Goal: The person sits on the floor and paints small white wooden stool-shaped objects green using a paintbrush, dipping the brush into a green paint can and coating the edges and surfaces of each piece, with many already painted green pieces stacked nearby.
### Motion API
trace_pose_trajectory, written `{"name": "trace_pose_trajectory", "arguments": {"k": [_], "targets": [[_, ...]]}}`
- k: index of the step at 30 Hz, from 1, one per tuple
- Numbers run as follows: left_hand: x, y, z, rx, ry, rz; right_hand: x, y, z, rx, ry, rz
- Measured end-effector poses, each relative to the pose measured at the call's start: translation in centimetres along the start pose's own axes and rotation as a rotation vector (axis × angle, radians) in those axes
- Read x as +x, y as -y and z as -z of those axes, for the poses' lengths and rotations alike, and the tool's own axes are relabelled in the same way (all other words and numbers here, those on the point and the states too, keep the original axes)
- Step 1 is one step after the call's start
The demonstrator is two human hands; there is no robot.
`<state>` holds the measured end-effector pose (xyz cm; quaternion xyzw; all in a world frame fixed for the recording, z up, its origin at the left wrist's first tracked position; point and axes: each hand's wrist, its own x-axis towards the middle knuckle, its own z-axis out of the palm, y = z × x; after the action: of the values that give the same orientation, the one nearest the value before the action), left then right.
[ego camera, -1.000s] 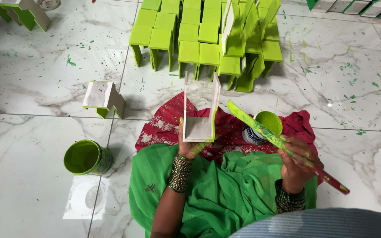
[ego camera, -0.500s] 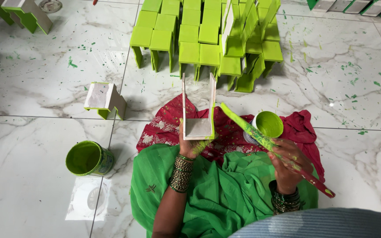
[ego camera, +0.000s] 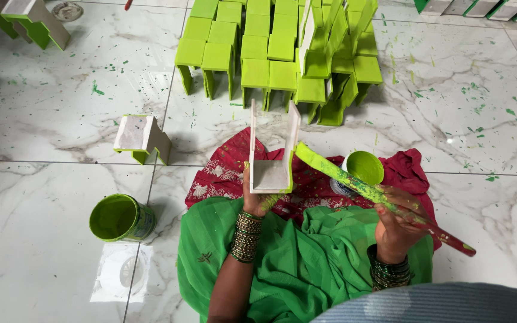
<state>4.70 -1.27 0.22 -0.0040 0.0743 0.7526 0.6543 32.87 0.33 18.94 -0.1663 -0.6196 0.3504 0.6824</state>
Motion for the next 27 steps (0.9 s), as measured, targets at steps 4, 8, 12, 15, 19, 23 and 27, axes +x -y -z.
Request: {"name": "trace_pose_trajectory", "arguments": {"k": [4, 8, 12, 15, 19, 23, 27], "targets": [[-0.2, 0.1, 0.1, 0.032, 0.011, 0.039, 0.4, -0.6, 0.3, 0.010, -0.026, -0.096], [-0.3, 0.1, 0.1, 0.026, 0.025, 0.015, 1.3, -0.2, 1.2, -0.003, -0.066, -0.067], [-0.1, 0.1, 0.0, 0.028, 0.024, 0.014, 1.0, 0.5, 1.6, 0.038, -0.048, -0.012], [-0.1, 0.1, 0.1, 0.023, 0.037, 0.024, 0.8, 0.3, 1.0, 0.012, 0.000, -0.051], [-0.3, 0.0, 0.3, 0.045, 0.070, 0.003, 1.4, 0.4, 0.9, 0.019, -0.032, -0.042], [-0.2, 0.1, 0.2, 0.003, 0.050, 0.030, 1.5, 1.1, 1.0, 0.075, -0.091, -0.030], [-0.3, 0.2, -0.3, 0.012, 0.068, 0.043, 1.7, 0.7, 0.3, 0.056, -0.051, -0.037]]}}
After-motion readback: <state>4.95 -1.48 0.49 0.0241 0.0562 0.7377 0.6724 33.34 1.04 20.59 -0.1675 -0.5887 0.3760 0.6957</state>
